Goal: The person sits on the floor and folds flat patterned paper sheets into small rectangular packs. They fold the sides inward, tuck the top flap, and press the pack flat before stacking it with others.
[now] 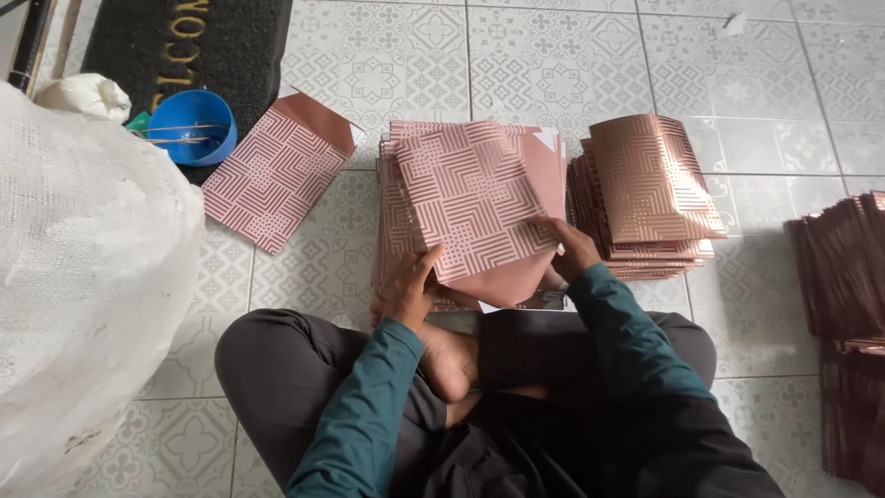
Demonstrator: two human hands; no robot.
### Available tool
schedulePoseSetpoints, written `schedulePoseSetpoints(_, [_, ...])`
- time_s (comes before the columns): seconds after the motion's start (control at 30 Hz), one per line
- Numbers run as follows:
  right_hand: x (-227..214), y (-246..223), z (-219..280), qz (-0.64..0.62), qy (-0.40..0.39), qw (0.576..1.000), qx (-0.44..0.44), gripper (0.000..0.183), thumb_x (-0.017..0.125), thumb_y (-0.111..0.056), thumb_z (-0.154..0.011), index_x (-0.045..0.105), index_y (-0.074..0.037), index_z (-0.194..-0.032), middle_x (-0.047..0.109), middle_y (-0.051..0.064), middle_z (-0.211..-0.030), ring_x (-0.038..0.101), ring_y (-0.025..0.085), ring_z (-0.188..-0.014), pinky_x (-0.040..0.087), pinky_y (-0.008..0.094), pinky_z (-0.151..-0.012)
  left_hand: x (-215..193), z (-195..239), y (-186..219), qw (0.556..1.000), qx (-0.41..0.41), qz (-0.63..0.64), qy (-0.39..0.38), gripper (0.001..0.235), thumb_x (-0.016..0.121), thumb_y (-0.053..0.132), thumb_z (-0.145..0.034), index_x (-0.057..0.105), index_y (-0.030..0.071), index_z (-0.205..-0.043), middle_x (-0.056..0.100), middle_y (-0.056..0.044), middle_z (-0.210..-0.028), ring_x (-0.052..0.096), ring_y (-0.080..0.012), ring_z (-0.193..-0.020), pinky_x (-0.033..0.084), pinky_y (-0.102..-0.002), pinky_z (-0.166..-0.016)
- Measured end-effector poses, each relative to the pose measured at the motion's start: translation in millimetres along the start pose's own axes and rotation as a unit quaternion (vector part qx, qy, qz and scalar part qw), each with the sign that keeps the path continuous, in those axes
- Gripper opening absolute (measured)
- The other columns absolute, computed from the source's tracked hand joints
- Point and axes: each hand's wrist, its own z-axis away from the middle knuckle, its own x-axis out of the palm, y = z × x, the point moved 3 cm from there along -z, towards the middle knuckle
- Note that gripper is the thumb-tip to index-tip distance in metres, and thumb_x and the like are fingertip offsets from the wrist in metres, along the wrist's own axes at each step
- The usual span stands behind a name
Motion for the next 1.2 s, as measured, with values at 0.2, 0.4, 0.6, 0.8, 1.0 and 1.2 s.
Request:
schedulePoseSetpoints(0.2, [4.7, 17.0, 17.6, -0.016, 0.022, 1.000, 0.003, 0.062, 0.074, -0.002, -0.075, 0.068, -0.028, -0.131, 0.075, 0.010, -0.109, 0.071, 0.036, -0.100, 0.055, 0.049, -0.089, 12.3, -8.8, -14.1, 0.999, 0.007, 0.018, -0.050, 0.062, 0.079, 0.001, -0.077, 0.067, 0.026, -0.132, 0.059, -0.001, -0.077, 0.062, -0.0248, -0.069, 0.054, -0.038, -0.069])
schedulePoseSetpoints(0.4, [23.0, 19.1, 7.1, -0.084, -0.006, 0.992, 0.099, 0.032, 0.071, -0.016, -0.086, 0.078, -0.030, -0.114, 0.077, 0.007, -0.096, 0.072, 0.031, -0.095, 0.053, 0.042, -0.090, 13.7, -1.6, -24.7, 0.999, -0.032, 0.002, -0.034, 0.051, 0.082, 0.008, -0.071, 0.072, 0.029, -0.116, 0.061, 0.003, -0.080, 0.063, -0.0221, -0.075, 0.051, -0.037, -0.076])
schedulePoseSetpoints(0.6, [33.4, 65.9, 14.1, -0.028, 0.008, 0.999, 0.037, 0.029, 0.077, -0.027, -0.079, 0.081, -0.034, -0.107, 0.076, -0.003, -0.089, 0.068, 0.022, -0.089, 0.042, 0.029, -0.098, 7.5, -10.6, -18.6, 0.996, -0.072, 0.030, -0.034, 0.038, 0.084, 0.005, -0.068, 0.077, 0.024, -0.101, 0.059, 0.002, -0.075, 0.057, -0.0243, -0.079, 0.048, -0.037, -0.079])
schedulePoseSetpoints(0.8, [29.6, 59.3, 8.2, -0.047, 0.013, 0.999, -0.003, 0.027, 0.079, -0.026, -0.078, 0.082, -0.031, -0.104, 0.072, 0.002, -0.086, 0.066, 0.022, -0.086, 0.041, 0.032, -0.094, 7.8, -11.7, -20.8, 0.995, -0.084, 0.014, -0.046, 0.031, 0.083, 0.013, -0.072, 0.077, 0.029, -0.098, 0.058, 0.003, -0.076, 0.058, -0.0230, -0.082, 0.048, -0.036, -0.080])
schedulePoseSetpoints(1.0, [37.0, 66.0, 14.4, -0.049, 0.004, 0.998, -0.035, 0.044, 0.083, -0.032, -0.076, 0.077, -0.031, -0.119, 0.065, -0.001, -0.096, 0.061, 0.020, -0.097, 0.036, 0.033, -0.096, 29.8, -0.7, -36.1, 0.999, -0.035, 0.010, -0.033, 0.031, 0.080, 0.017, -0.080, 0.072, 0.028, -0.108, 0.058, 0.004, -0.104, 0.062, -0.0203, -0.089, 0.051, -0.037, -0.083])
schedulePoseSetpoints(1.2, [47.4, 79.4, 17.7, -0.014, 0.044, 0.998, -0.038, 0.015, 0.082, -0.031, -0.077, 0.080, -0.031, -0.093, 0.061, -0.003, -0.081, 0.057, 0.018, -0.086, 0.035, 0.033, -0.093, 27.1, -6.4, -32.1, 0.996, -0.047, 0.041, -0.065, 0.032, 0.086, 0.008, -0.074, 0.073, 0.023, -0.099, 0.051, 0.000, -0.081, 0.060, -0.0271, -0.074, 0.052, -0.039, -0.073])
